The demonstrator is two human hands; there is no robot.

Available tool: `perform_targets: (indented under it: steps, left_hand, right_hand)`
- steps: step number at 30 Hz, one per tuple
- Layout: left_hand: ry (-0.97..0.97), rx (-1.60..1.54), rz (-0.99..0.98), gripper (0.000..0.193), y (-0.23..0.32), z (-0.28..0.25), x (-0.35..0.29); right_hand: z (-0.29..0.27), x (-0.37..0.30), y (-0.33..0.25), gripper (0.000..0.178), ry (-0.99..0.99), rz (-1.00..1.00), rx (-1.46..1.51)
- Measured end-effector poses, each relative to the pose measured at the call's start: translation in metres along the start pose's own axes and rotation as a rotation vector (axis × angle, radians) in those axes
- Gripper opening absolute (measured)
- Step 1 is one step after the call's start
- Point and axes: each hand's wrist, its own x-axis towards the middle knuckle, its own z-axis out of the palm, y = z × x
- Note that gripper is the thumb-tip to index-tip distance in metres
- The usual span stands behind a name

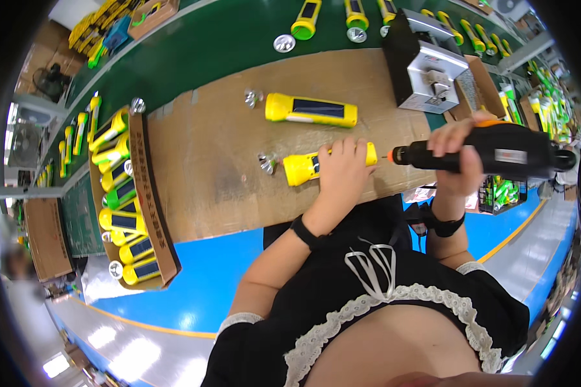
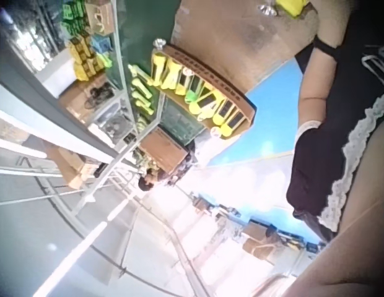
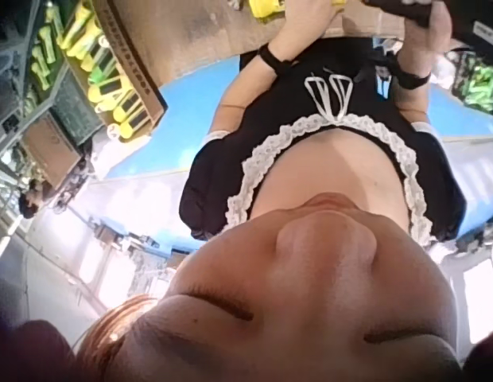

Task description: Assembling solar-powered flashlights by using an electric screwdriver to attach components and housing.

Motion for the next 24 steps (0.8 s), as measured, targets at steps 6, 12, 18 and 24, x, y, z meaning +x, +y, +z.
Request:
perform_targets:
  steps: [6, 12, 18, 24]
  left_hand:
    - [-0.077, -0.024, -0.045, 0.044, 0.008, -0.013, 0.006]
    - [-0.194, -0.211, 0.135, 0.045, 0.000, -0.012, 0.019]
    - [-0.131, -0.341, 0.189, 0.057, -0.003, -0.010, 0.018]
    - [-0.211, -0.339, 0.102, 0.075, -0.002, -0.012, 0.019]
  right_hand:
    - [-0.052, 0.058, -0.030, 0.041, 0.213, -0.263, -0.318]
    - [-0.087, 0.091, -0.009, 0.037, 0.329, -0.263, -0.446]
    - [-0.090, 0.098, 0.005, 0.032, 0.301, -0.174, -0.540]
    - [-0.087, 0.105, 0.002, 0.030, 0.238, -0.037, -0.541]
